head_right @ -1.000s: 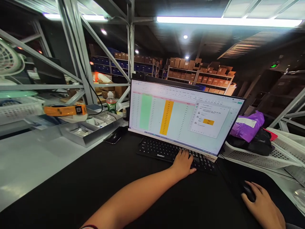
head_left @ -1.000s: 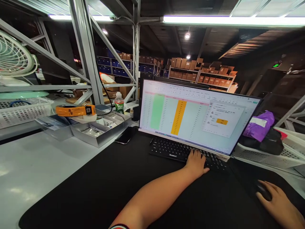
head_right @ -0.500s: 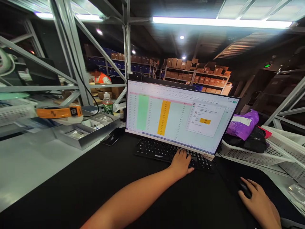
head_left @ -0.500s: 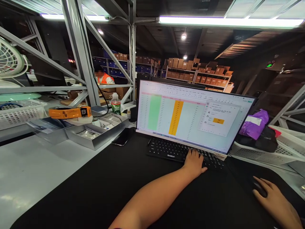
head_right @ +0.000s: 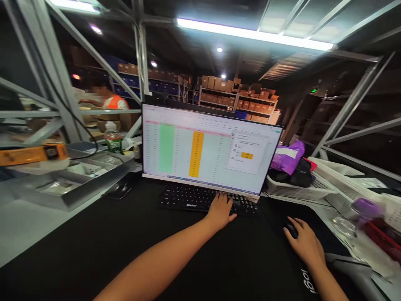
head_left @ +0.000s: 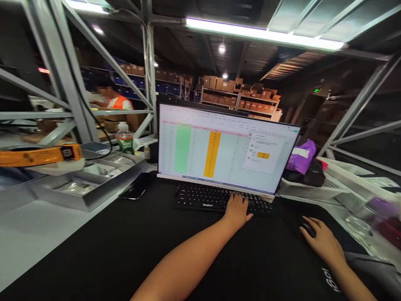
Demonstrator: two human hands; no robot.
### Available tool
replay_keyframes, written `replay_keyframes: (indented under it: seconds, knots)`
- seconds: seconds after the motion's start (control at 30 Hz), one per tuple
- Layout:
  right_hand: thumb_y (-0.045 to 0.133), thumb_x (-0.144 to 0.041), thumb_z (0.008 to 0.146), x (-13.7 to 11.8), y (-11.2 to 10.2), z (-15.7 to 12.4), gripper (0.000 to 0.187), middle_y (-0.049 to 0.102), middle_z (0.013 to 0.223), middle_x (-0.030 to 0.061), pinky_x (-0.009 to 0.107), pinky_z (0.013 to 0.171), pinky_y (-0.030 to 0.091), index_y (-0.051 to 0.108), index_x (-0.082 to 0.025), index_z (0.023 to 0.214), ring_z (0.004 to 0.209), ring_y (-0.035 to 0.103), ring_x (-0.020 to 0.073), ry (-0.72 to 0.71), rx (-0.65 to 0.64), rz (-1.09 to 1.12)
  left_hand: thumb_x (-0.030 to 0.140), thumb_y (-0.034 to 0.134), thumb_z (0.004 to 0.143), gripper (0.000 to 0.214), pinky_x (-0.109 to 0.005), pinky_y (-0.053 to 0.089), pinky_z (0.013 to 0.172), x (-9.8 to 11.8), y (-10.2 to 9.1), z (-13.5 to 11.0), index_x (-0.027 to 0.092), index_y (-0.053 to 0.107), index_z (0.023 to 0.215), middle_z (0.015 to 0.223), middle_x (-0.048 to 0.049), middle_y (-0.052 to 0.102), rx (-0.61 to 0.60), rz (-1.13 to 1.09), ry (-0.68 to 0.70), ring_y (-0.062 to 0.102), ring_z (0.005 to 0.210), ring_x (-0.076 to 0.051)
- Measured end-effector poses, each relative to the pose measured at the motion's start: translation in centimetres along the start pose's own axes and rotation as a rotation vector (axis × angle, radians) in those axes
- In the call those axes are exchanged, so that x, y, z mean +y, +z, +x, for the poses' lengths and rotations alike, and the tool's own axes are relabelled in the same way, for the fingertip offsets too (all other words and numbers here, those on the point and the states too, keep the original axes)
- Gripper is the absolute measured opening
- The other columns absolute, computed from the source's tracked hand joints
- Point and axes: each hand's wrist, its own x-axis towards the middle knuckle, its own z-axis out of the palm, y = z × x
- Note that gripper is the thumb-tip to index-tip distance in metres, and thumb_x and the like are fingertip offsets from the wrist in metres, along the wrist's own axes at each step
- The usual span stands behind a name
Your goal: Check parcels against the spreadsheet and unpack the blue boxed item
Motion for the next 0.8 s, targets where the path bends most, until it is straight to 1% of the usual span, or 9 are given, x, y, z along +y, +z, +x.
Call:
replay_keyframes:
  seconds: [0.07,0.13,0.23,0.43,0.6,0.7,0.8]
  knots:
    - [0.059,-0.047,0.093,-0.5,-0.3,-0.3,0.04,0.061,0.128,0.01,0.046,0.097,0.053,0.061,-0.023,0.124,0.112,0.06,0.0226,0.017,-0.018,-0.025,0.059,0.055,0.091,0.069,-0.05,0.029,0.118,0.0,0.0,0.1,0.009,0.053,0.139,0.144,-0.0233,0.054,0.005,-0.001,-0.002,0.047,0.136,-0.036]
    - [0.06,-0.045,0.094,-0.7,-0.4,-0.4,0.041,0.06,0.131,0.0094,0.045,0.095,0.054,0.059,-0.02,0.127,0.112,0.06,0.0216,0.034,-0.027,-0.04,0.058,0.056,0.091,0.068,-0.05,0.03,0.118,-0.1,0.1,0.2,0.01,0.053,0.139,0.144,-0.0228,0.054,0.006,0.0,-0.005,0.047,0.137,-0.036]
    - [0.06,-0.043,0.094,-0.9,-0.2,-0.5,0.04,0.06,0.129,0.0095,0.044,0.093,0.055,0.059,-0.02,0.126,0.11,0.061,0.0214,0.046,-0.035,-0.047,0.058,0.054,0.092,0.068,-0.05,0.029,0.118,-0.1,0.2,0.2,0.009,0.053,0.14,0.145,-0.0236,0.053,0.008,0.002,-0.003,0.047,0.137,-0.036]
    - [0.059,-0.043,0.095,-1.3,-0.1,-0.4,0.038,0.06,0.131,0.0094,0.044,0.095,0.054,0.06,-0.022,0.126,0.112,0.06,0.0211,0.051,-0.039,-0.039,0.058,0.053,0.092,0.069,-0.05,0.029,0.118,-0.1,0.1,0.1,0.009,0.052,0.141,0.145,-0.024,0.053,0.007,0.02,0.001,0.047,0.136,-0.036]
    - [0.059,-0.049,0.093,-1.3,-0.4,-0.3,0.044,0.061,0.128,0.0108,0.046,0.095,0.053,0.059,-0.02,0.127,0.111,0.061,0.0226,0.02,-0.06,0.001,0.06,0.053,0.092,0.07,-0.05,0.03,0.118,0.0,0.0,0.1,0.01,0.052,0.14,0.144,-0.0237,0.053,-0.003,0.019,-0.003,0.047,0.136,-0.036]
    - [0.053,-0.057,0.088,-0.3,0.4,0.0,0.053,0.064,0.121,0.0153,0.047,0.093,0.054,0.062,-0.017,0.12,0.107,0.063,0.028,-0.022,-0.077,0.059,0.062,0.053,0.091,0.071,-0.049,0.03,0.117,0.1,0.0,0.0,0.01,0.054,0.139,0.143,-0.0231,0.054,-0.016,0.013,-0.01,0.047,0.135,-0.035]
    - [0.046,-0.063,0.08,1.7,2.5,0.6,0.062,0.066,0.113,0.0183,0.05,0.097,0.052,0.064,-0.014,0.113,0.109,0.063,0.0342,-0.083,-0.041,0.142,0.066,0.049,0.091,0.073,-0.049,0.03,0.117,0.1,0.3,0.0,0.011,0.053,0.139,0.143,-0.0222,0.055,-0.018,0.025,0.004,0.046,0.136,-0.034]
